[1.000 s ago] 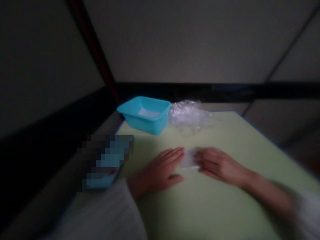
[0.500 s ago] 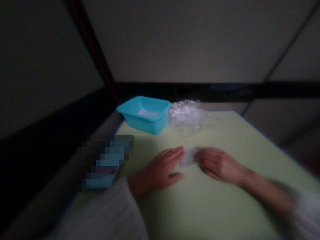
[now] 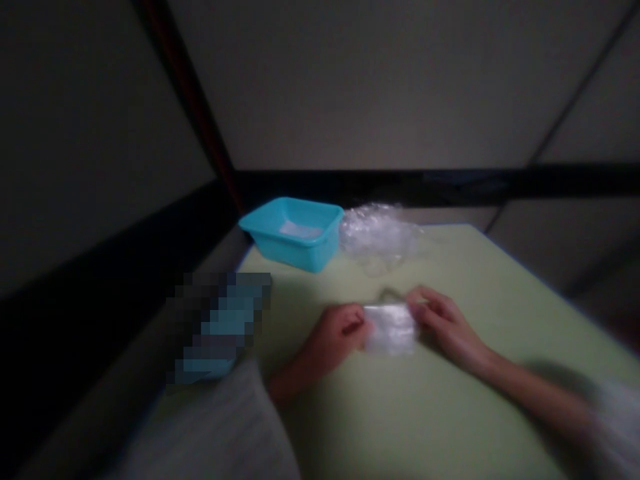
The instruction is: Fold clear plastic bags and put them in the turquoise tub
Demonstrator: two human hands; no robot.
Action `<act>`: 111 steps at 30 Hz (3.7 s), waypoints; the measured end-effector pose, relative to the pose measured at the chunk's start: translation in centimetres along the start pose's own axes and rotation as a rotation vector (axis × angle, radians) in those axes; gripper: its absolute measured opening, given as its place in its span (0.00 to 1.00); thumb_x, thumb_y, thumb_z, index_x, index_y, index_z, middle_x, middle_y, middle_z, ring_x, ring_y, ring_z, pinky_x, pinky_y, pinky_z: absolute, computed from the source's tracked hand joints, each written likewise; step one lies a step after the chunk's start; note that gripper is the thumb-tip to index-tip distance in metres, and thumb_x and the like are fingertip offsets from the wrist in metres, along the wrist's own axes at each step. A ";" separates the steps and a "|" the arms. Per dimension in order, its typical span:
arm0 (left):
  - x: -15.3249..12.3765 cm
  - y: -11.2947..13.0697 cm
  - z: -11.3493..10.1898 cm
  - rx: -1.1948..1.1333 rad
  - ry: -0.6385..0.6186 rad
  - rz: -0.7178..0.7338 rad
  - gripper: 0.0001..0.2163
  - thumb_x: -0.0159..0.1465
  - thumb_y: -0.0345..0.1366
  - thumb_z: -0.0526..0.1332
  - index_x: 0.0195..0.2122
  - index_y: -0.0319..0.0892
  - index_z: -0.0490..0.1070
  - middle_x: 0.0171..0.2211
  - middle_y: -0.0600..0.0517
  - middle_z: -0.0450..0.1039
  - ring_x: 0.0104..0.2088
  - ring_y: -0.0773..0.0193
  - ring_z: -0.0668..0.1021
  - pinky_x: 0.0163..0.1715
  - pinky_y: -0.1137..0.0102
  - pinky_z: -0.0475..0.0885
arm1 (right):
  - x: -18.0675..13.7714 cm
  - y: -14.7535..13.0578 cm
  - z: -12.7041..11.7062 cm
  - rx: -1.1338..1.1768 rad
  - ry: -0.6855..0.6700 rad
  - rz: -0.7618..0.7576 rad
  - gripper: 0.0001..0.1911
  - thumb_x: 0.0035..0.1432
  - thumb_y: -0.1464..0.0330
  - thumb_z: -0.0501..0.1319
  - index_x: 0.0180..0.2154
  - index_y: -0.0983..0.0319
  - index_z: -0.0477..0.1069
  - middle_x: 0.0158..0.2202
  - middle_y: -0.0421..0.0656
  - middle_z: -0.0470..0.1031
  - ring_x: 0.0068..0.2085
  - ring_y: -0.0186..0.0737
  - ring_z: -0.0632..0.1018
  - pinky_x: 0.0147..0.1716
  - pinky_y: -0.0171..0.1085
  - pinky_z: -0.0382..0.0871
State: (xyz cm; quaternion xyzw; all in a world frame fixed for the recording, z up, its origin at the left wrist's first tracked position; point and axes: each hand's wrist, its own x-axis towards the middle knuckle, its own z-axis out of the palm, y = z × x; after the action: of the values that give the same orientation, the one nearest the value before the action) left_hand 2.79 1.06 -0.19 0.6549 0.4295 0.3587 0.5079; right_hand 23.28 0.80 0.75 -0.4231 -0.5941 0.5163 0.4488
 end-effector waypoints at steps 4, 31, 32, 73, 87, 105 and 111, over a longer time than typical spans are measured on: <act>0.1 -0.2 0.0 -0.089 -0.047 -0.073 0.09 0.53 0.39 0.58 0.24 0.39 0.65 0.18 0.53 0.69 0.17 0.70 0.71 0.17 0.76 0.66 | -0.1 0.1 0.3 0.132 -0.036 0.050 0.14 0.53 0.61 0.63 0.37 0.60 0.61 0.21 0.33 0.67 0.20 0.28 0.65 0.19 0.27 0.55; -0.6 -0.2 -1.7 -0.214 -0.112 -0.200 0.13 0.53 0.37 0.64 0.37 0.37 0.67 0.28 0.48 0.77 0.23 0.64 0.79 0.19 0.77 0.66 | 0.6 0.9 1.9 -0.099 0.026 -0.024 0.15 0.43 0.64 0.69 0.37 0.61 0.78 0.28 0.42 0.77 0.25 0.33 0.72 0.23 0.32 0.68; -0.6 -0.3 -1.7 -0.212 -0.111 -0.195 0.13 0.53 0.37 0.64 0.37 0.37 0.67 0.29 0.47 0.77 0.23 0.64 0.79 0.19 0.77 0.67 | 0.6 0.9 2.0 -0.107 0.028 -0.024 0.16 0.43 0.65 0.69 0.37 0.61 0.78 0.27 0.42 0.76 0.25 0.33 0.71 0.23 0.32 0.68; 3.5 0.8 -5.9 1.037 0.696 0.306 0.20 0.60 0.25 0.56 0.54 0.40 0.60 0.59 0.40 0.60 0.63 0.46 0.57 0.59 0.41 0.50 | 0.1 1.7 1.5 -0.277 0.129 -0.025 0.11 0.45 0.63 0.66 0.35 0.54 0.80 0.35 0.44 0.80 0.30 0.47 0.79 0.19 0.36 0.72; 3.1 0.4 -5.7 0.884 0.781 0.421 0.12 0.58 0.19 0.55 0.38 0.42 0.61 0.45 0.44 0.66 0.50 0.52 0.71 0.47 0.54 0.71 | -0.4 2.3 0.7 -0.304 0.141 0.022 0.11 0.44 0.61 0.68 0.34 0.51 0.80 0.36 0.42 0.81 0.31 0.46 0.80 0.24 0.36 0.76; -3.9 3.3 -1.7 0.889 0.428 0.877 0.08 0.62 0.22 0.51 0.36 0.41 0.63 0.30 0.50 0.71 0.41 0.61 0.75 0.46 0.61 0.72 | 0.0 -8.2 -2.3 -0.281 0.358 -0.351 0.10 0.51 0.61 0.66 0.37 0.53 0.77 0.38 0.44 0.79 0.34 0.42 0.78 0.28 0.35 0.73; -5.0 3.3 -0.5 0.881 0.365 0.905 0.09 0.64 0.22 0.49 0.35 0.38 0.66 0.29 0.51 0.73 0.42 0.62 0.76 0.48 0.63 0.71 | -0.1 -9.4 -1.9 -0.452 0.306 -0.406 0.07 0.53 0.69 0.64 0.36 0.55 0.77 0.36 0.40 0.80 0.35 0.40 0.80 0.30 0.34 0.75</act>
State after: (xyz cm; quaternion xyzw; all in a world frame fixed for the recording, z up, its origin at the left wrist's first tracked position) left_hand 1.17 -3.79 2.96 0.8462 0.2976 0.4328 -0.0895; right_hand 24.78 0.13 10.24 -0.4573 -0.6915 0.2023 0.5214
